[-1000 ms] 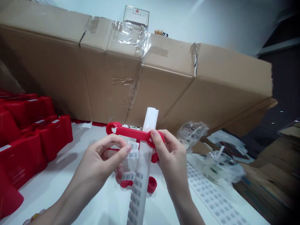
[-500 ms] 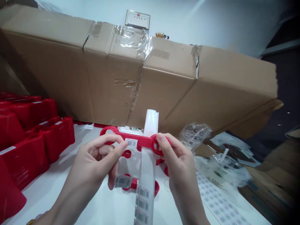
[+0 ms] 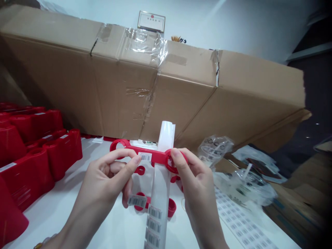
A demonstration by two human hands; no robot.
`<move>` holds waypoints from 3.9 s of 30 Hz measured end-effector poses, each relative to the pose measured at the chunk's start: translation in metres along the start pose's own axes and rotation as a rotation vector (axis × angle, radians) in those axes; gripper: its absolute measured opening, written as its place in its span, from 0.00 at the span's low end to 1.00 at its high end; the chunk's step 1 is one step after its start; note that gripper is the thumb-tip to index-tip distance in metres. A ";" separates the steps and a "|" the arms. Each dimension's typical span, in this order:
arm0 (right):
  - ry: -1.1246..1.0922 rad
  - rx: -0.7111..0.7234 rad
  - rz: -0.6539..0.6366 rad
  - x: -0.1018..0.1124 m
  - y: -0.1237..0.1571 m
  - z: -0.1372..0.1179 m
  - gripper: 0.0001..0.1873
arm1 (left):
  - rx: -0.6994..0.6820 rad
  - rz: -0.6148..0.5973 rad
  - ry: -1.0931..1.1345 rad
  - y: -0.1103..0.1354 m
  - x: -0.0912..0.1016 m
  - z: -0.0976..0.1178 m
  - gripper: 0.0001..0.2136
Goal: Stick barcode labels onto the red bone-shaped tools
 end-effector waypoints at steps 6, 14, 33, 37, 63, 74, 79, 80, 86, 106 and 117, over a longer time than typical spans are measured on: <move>0.003 -0.005 -0.006 0.000 0.001 0.000 0.20 | -0.007 0.008 0.034 -0.002 -0.001 -0.001 0.11; 0.005 0.010 0.006 0.000 0.001 -0.003 0.18 | -0.007 0.009 0.027 -0.002 -0.002 0.000 0.11; -0.054 -0.075 0.003 0.000 -0.010 0.016 0.19 | -0.559 0.251 -0.020 0.002 0.005 0.016 0.11; -0.046 -0.060 -0.014 -0.001 -0.005 0.013 0.19 | -0.773 0.396 -0.309 0.003 0.005 0.018 0.25; -0.075 -0.037 -0.558 0.018 -0.019 0.005 0.13 | -0.313 0.102 0.068 -0.030 0.033 0.019 0.34; -0.064 -0.052 -0.786 0.037 -0.028 0.008 0.13 | 0.043 -0.105 0.308 -0.031 0.051 0.029 0.34; -0.138 -0.068 -0.946 0.040 -0.027 0.014 0.12 | 0.139 -0.177 0.338 -0.027 0.052 0.030 0.36; -0.122 -0.066 -0.918 0.039 -0.027 0.013 0.10 | 0.157 -0.199 0.334 -0.026 0.052 0.031 0.36; 0.017 -0.084 -0.596 0.029 -0.025 0.007 0.08 | 0.258 -0.281 0.279 -0.020 0.051 0.032 0.36; 0.039 -0.150 -0.426 0.031 -0.020 0.002 0.10 | 0.294 -0.398 0.230 -0.013 0.042 0.029 0.37; 0.139 -0.022 -0.412 0.032 -0.018 -0.003 0.12 | 0.189 -0.249 0.203 -0.005 0.036 0.036 0.36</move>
Point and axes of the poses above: each hand's wrist, its own y-axis away from the middle knuckle, its own x-axis out of the back of the hand, z = x × y, the point moved 1 cm from there along -y, towards the middle knuckle, and after that the axes turned 15 degrees about y, right-handed, at the moved point
